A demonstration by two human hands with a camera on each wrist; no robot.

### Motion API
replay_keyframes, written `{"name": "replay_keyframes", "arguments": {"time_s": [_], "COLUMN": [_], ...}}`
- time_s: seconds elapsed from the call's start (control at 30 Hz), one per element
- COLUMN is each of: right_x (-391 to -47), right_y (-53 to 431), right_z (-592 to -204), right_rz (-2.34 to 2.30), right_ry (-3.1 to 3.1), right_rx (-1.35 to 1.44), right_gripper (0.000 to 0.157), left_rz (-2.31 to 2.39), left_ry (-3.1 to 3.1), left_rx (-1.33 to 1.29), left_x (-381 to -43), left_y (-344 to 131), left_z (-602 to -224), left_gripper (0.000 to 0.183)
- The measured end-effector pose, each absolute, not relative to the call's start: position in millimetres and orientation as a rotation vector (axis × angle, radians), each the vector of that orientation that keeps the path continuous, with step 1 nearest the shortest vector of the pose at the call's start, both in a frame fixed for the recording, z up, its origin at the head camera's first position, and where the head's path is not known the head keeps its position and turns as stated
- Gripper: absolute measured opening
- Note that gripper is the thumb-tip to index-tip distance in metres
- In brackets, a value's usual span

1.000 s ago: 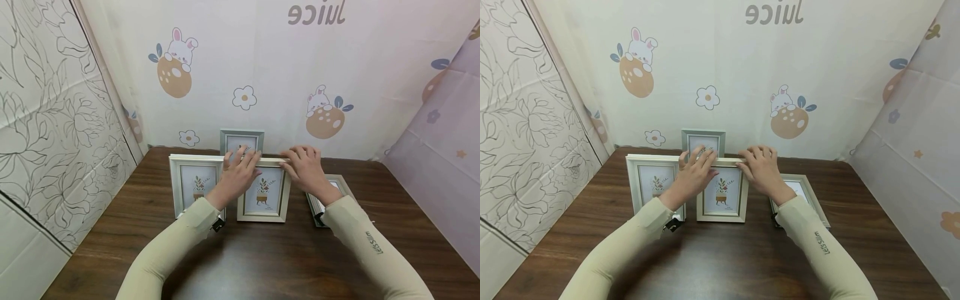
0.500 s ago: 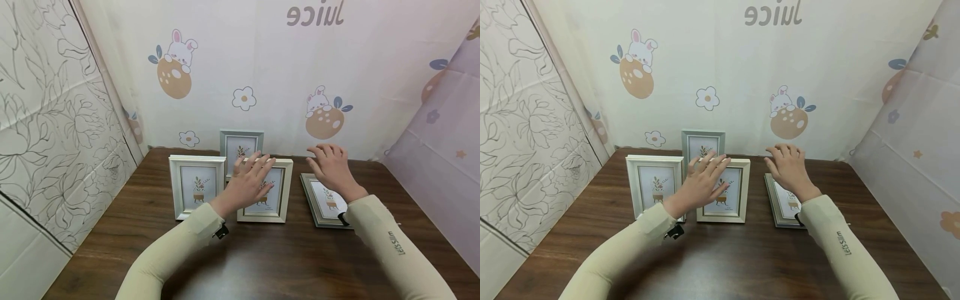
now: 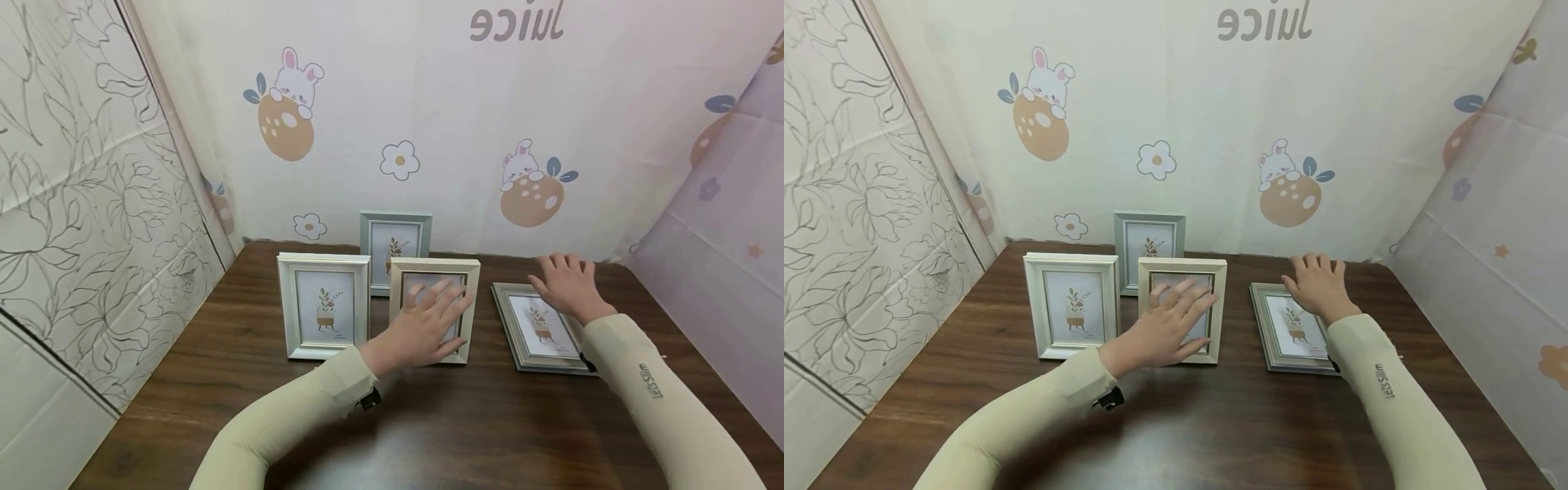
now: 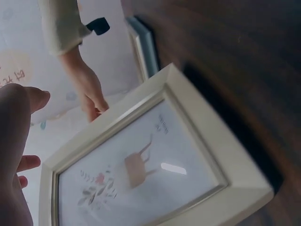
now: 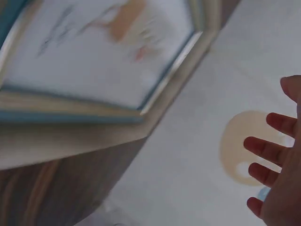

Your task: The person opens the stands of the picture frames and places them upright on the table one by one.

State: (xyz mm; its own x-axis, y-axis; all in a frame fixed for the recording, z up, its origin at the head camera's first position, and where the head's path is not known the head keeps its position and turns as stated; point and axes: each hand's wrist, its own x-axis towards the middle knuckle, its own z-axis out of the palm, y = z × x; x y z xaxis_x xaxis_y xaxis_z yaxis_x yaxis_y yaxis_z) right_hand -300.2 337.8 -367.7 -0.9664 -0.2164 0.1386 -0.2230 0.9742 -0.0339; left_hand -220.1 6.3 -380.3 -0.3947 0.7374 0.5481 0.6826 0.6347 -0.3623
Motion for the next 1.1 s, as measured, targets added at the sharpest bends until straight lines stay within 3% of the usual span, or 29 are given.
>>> {"name": "replay_keyframes", "arguments": {"time_s": [0.53, 1.1], "right_x": [-304, -306], "right_y": [396, 392], "right_z": [-419, -426], "right_rz": [-0.203, -0.142], "right_ry": [-3.187, -3.227], "right_rx": [0.114, 0.032], "right_gripper": [0.069, 0.054], "left_rz": [0.257, 0.334], "left_ry": [-2.314, -2.322], "left_rx": [-1.304, -1.352], "left_x": [-202, -198], "left_y": [18, 20], "left_z": [-403, -407], "left_gripper": [0.072, 0.073]}}
